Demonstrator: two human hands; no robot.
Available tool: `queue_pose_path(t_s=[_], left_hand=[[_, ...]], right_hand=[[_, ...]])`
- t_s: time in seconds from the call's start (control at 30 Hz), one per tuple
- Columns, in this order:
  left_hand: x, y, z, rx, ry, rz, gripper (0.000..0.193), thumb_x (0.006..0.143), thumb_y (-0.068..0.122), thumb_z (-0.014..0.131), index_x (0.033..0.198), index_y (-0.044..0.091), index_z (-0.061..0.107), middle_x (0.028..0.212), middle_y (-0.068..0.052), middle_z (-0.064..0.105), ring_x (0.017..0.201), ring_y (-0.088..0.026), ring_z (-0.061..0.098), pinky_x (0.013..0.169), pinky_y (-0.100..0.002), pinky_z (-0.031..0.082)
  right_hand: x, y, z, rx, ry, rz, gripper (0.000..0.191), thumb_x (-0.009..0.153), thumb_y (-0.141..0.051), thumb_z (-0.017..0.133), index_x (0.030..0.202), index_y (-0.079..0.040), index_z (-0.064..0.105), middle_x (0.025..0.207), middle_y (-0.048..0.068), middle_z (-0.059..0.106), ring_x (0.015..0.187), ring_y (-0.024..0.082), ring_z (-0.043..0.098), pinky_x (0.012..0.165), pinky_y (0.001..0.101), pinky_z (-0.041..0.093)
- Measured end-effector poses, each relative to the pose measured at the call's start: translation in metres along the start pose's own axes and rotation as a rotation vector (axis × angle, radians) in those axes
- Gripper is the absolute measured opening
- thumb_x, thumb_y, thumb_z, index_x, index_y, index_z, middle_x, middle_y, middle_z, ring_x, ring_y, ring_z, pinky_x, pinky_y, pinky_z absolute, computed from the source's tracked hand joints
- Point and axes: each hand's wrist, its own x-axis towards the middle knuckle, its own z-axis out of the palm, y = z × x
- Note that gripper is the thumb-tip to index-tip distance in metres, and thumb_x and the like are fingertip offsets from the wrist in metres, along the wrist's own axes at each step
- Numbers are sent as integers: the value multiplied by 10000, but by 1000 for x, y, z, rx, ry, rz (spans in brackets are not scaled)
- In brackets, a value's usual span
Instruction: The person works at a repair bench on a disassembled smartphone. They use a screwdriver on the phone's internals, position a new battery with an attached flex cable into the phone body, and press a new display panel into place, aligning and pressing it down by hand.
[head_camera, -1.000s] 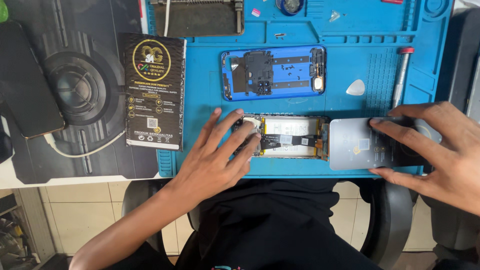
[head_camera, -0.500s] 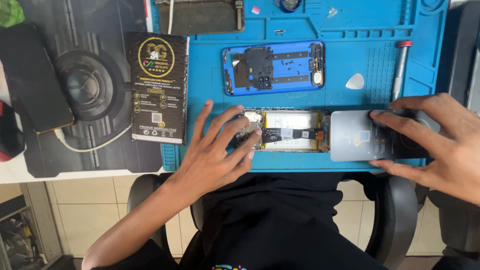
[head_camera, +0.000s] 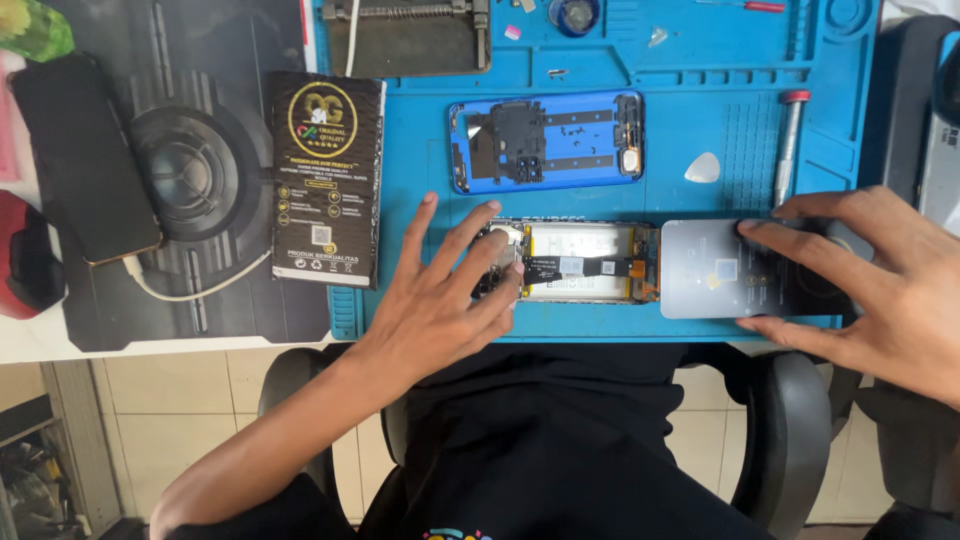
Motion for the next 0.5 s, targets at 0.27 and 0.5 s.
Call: queue_pose_path(t_s=[0.27, 0.5], left_hand=[[-9, 5, 1, 27, 108, 3, 244, 917, 239, 755, 1119, 102, 759, 1209, -65, 590, 1315, -269, 533, 1215, -681, 249], [-14, 7, -1, 75, 107, 18, 319, 925, 292, 728, 1144, 62, 757, 1235, -97, 589, 1327, -293, 517, 1198, -678, 260]], right_hand=[[-4, -13, -13, 20, 13, 117, 749, 597, -488, 875, 1267, -194, 717, 1222, 55, 656, 1001, 220, 699, 762, 348, 609], [-1, -20, -13, 2, -27, 143, 749, 617, -501, 857, 1291, -207, 714, 1250, 62, 634, 1030, 222, 710, 790, 350, 622]])
